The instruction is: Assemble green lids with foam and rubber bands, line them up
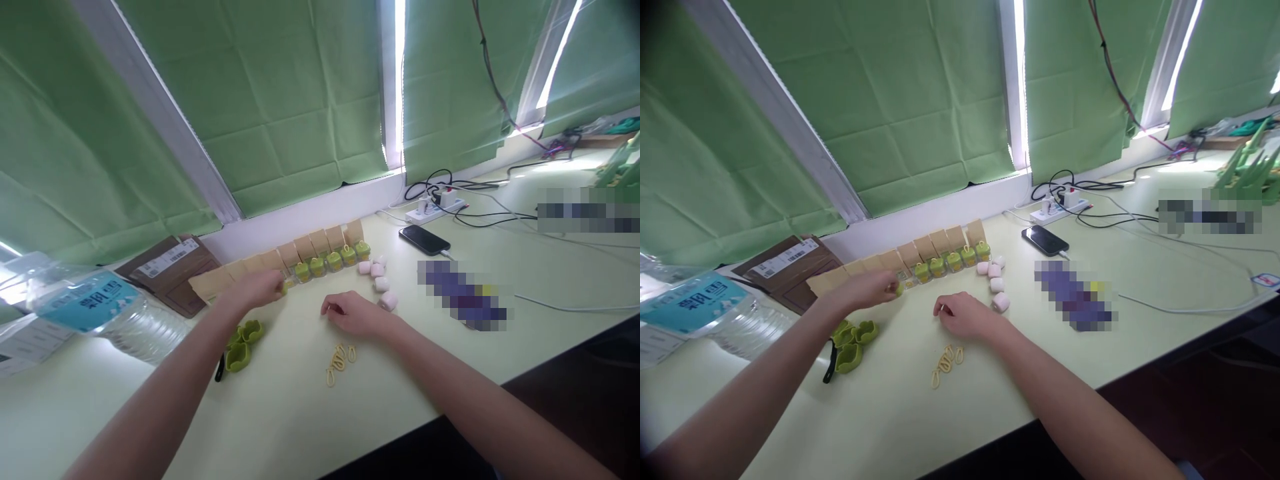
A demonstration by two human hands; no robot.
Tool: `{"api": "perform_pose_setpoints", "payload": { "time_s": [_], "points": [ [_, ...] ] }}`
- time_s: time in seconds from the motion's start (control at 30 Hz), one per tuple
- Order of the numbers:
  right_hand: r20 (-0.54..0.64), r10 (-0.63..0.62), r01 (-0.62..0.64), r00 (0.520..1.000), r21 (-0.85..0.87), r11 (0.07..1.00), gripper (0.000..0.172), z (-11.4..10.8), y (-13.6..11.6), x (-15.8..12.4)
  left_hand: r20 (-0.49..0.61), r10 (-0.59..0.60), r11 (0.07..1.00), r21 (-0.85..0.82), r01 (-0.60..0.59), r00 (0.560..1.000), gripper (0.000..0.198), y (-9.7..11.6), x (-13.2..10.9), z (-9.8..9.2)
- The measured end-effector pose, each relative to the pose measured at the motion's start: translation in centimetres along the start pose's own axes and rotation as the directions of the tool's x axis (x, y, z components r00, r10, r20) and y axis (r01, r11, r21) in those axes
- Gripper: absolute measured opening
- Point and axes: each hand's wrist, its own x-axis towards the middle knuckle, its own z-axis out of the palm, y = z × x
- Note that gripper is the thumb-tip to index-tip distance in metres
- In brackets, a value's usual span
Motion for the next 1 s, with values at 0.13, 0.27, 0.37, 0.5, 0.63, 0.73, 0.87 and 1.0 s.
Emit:
{"api": "perform_pose_setpoints", "payload": {
  "time_s": [0.13,0.27,0.37,0.5,0.63,0.73,0.87,1.0],
  "points": [
    [-0.009,-0.005,0.005,1.000,-0.005,1.000,0.020,-0.1,0.1,0.0,-0.006,0.159,0.987,-0.020,-0.159,0.987,0.008,4.9,-0.7,1.2],
    [-0.015,-0.005,0.004,1.000,-0.067,0.998,0.017,-0.1,0.1,0.1,-0.090,0.257,0.953,-0.140,-0.268,0.962,0.009,7.4,-1.4,4.5],
    [-0.012,0.009,-0.010,1.000,-0.128,0.992,0.019,-0.1,0.2,0.2,-0.219,0.233,0.908,-0.301,-0.293,0.947,0.013,8.1,-1.9,8.2],
    [0.003,-0.014,0.014,1.000,-0.126,0.992,0.018,-0.2,0.3,0.1,-0.400,0.006,0.765,-0.588,-0.262,0.916,0.011,8.4,-2.5,12.1],
    [0.084,-0.034,0.041,0.996,-0.085,0.996,0.014,-0.4,0.1,-0.2,-0.394,-0.060,0.693,-0.678,-0.246,0.917,0.007,8.5,-2.7,13.1],
    [0.215,-0.032,0.045,0.976,-0.056,0.997,0.012,-0.8,-0.2,-0.5,-0.409,-0.111,0.679,-0.697,-0.231,0.906,0.008,8.4,-2.6,13.0],
    [0.315,-0.062,0.062,0.947,0.010,0.998,0.020,-1.0,-0.9,-0.8,-0.441,-0.184,0.659,-0.719,-0.222,0.879,0.011,8.3,-2.5,13.0],
    [0.346,-0.086,0.092,0.934,-0.002,0.996,0.028,-0.7,-1.3,-1.0,-0.468,-0.201,0.652,-0.720,-0.239,0.861,0.011,8.4,-2.6,13.0]
  ]
}}
